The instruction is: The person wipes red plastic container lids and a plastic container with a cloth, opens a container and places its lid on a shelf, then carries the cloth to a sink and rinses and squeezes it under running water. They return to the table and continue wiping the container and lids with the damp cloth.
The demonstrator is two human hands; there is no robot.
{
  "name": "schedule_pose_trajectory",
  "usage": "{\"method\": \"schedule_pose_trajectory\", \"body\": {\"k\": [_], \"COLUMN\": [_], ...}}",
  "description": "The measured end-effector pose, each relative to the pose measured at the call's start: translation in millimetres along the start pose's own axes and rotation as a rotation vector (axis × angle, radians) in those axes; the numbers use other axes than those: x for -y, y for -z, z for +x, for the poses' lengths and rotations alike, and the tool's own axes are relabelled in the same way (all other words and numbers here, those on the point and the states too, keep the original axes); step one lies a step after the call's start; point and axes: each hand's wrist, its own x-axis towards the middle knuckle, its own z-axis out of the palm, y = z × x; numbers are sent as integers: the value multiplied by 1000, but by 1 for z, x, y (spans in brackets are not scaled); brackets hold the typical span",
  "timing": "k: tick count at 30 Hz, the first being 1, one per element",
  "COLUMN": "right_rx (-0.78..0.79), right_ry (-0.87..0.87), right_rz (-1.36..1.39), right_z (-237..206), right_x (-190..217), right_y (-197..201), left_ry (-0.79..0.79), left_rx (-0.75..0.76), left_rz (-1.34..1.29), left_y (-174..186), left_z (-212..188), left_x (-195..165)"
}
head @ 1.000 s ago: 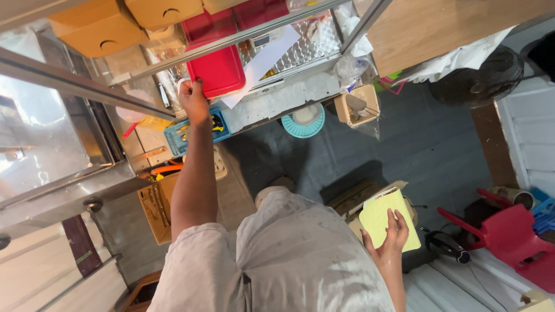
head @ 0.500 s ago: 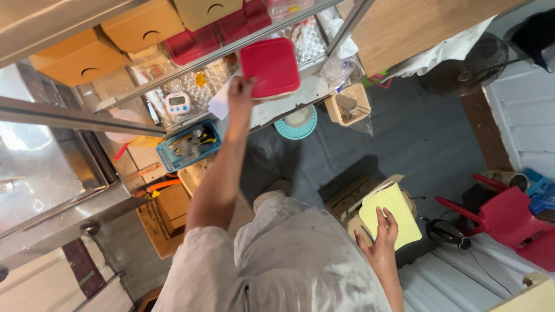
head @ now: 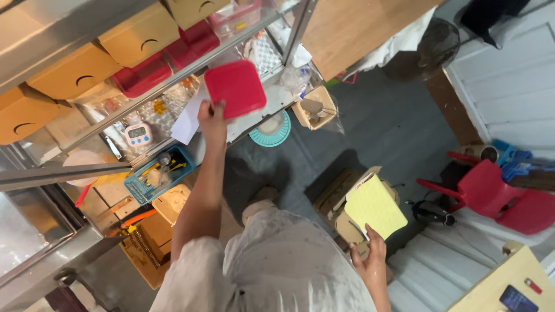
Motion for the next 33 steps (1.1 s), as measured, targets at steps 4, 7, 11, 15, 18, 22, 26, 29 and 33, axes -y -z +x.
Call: {"method": "schedule_pose_trajectory", "body": {"k": [4, 7, 11, 15, 18, 22, 26, 29, 33], "right_rx": [171, 230, 259, 290, 252, 62, 5, 36, 213], "right_ry": [44, 379, 659, 860, 957, 1107, 1191, 1261, 1077], "right_rz": [72, 24, 65, 43, 42, -98, -68, 17, 304], "right_z": [51, 118, 204, 283, 341, 403, 433, 437, 410], "right_x": [17, 53, 127, 204, 247, 286, 327, 319, 243], "right_y": [-10, -31, -72, -124, -167, -204, -228, -230, -214], "left_ry": [161, 137, 154, 158, 30, 88, 76, 58, 113], "left_rx": [-34, -28, -4, -62, -123, -236, -377, -447, -456], "left_rz": [37, -10, -85, 31, 27, -62, 60, 5, -93], "left_y": [48, 73, 101, 124, 132, 128, 114, 88, 49], "left_z": [-40, -67, -98, -129, -156, -196, -220, -219, -181], "left_x": [4, 7, 2, 3, 15, 32, 21, 4, -8]}}
